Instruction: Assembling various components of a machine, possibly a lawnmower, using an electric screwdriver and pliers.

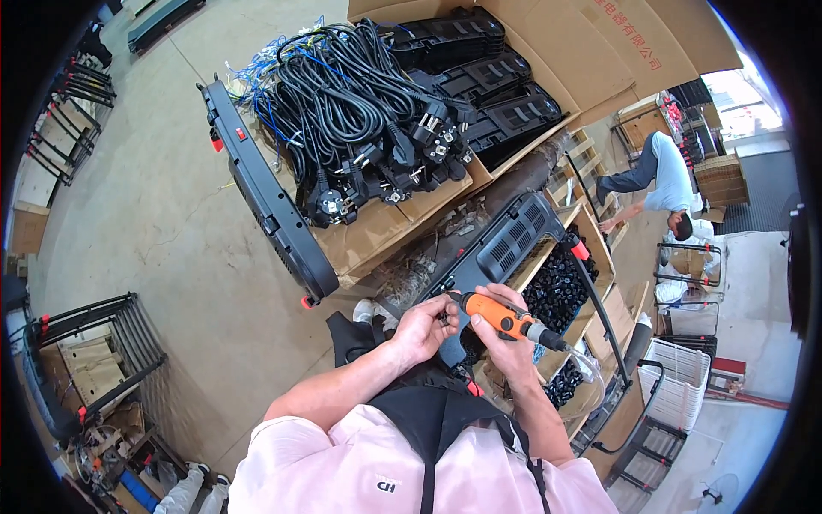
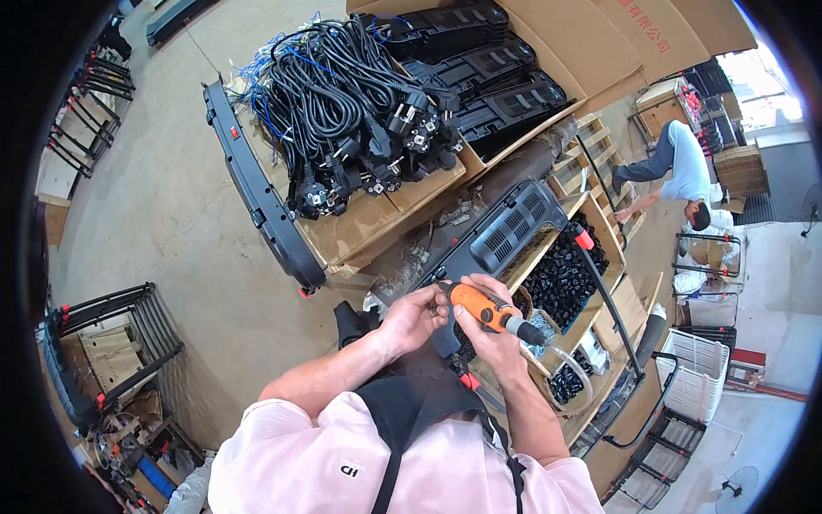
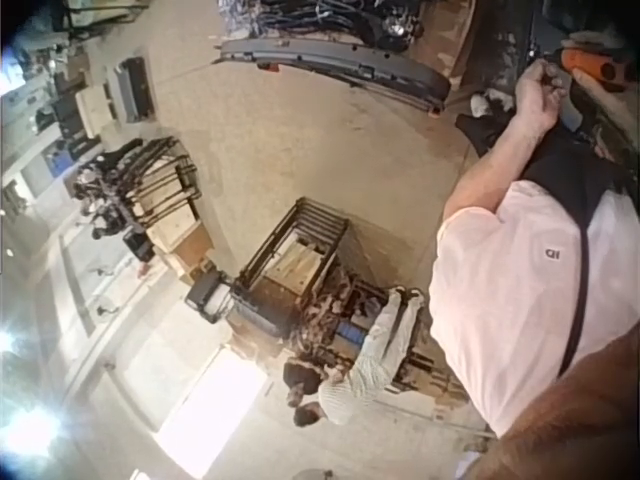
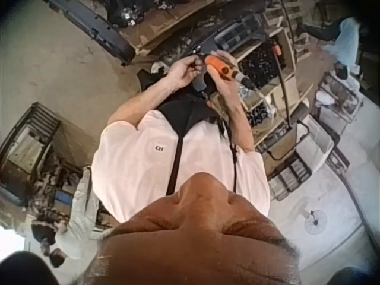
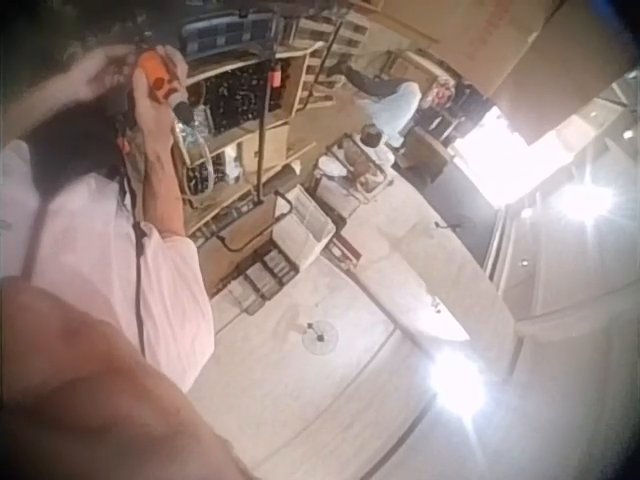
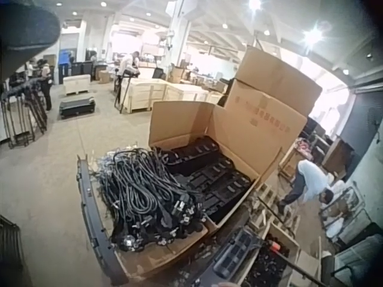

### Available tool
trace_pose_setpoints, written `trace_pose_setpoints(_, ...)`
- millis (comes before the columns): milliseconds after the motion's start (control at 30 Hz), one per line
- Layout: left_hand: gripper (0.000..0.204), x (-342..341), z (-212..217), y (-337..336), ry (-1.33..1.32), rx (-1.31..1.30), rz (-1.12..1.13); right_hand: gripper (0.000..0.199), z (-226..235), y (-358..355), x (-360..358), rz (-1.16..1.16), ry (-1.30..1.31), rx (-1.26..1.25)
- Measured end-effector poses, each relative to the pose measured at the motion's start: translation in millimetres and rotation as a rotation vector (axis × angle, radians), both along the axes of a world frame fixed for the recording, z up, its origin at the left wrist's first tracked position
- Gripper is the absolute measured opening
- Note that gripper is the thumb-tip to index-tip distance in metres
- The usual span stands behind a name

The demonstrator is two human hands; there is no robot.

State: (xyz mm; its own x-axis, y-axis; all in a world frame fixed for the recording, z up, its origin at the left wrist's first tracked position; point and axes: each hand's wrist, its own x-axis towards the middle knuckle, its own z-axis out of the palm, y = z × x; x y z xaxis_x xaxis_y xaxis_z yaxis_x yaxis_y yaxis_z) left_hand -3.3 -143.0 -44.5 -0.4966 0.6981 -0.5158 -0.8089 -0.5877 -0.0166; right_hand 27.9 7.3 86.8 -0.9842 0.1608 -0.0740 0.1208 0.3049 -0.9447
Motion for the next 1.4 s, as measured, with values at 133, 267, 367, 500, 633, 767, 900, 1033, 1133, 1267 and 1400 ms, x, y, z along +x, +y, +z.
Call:
trace_pose_setpoints(133, 0.024, 10, -2, 1, 0.069, -0.006, -0.060, 0.039, 4, -9, -8, 0.091, -0.006, 0.175)
trace_pose_setpoints(267, 0.027, 18, 12, 5, 0.075, -0.054, -0.150, 0.038, 1, -12, -11, 0.076, -0.018, 0.202)
trace_pose_setpoints(367, 0.027, 21, 16, 10, 0.102, -0.042, -0.192, 0.042, 3, -16, -14, 0.069, -0.002, 0.167)
trace_pose_setpoints(500, 0.028, 17, 29, 22, 0.055, -0.052, -0.255, 0.055, 5, -5, -10, -0.078, -0.113, -0.070)
trace_pose_setpoints(633, 0.031, 15, 16, 37, 0.089, -0.088, -0.313, 0.059, 41, 21, 33, -0.239, 0.085, -0.075)
trace_pose_setpoints(767, 0.039, 7, 30, 74, 0.179, -0.112, -0.357, 0.065, 69, 55, 116, -0.638, 0.135, -0.147)
trace_pose_setpoints(900, 0.046, 3, 35, 133, 0.300, -0.074, -0.433, 0.067, 78, 62, 196, -0.969, 0.202, -0.198)
trace_pose_setpoints(1033, 0.061, 4, 29, 189, 0.673, -0.193, -0.557, 0.067, 72, 50, 269, -1.216, 0.161, -0.254)
trace_pose_setpoints(1133, 0.068, 9, 29, 200, 0.951, -0.311, -0.540, 0.069, 63, 39, 318, -1.281, 0.110, -0.365)
trace_pose_setpoints(1267, 0.051, 17, 34, 193, 1.106, -0.490, -0.494, 0.069, 38, 41, 381, -1.247, 0.043, -0.458)
trace_pose_setpoints(1400, 0.034, 57, 38, 168, 1.530, -0.650, -0.804, 0.066, -31, 54, 426, -1.269, -0.071, -0.624)
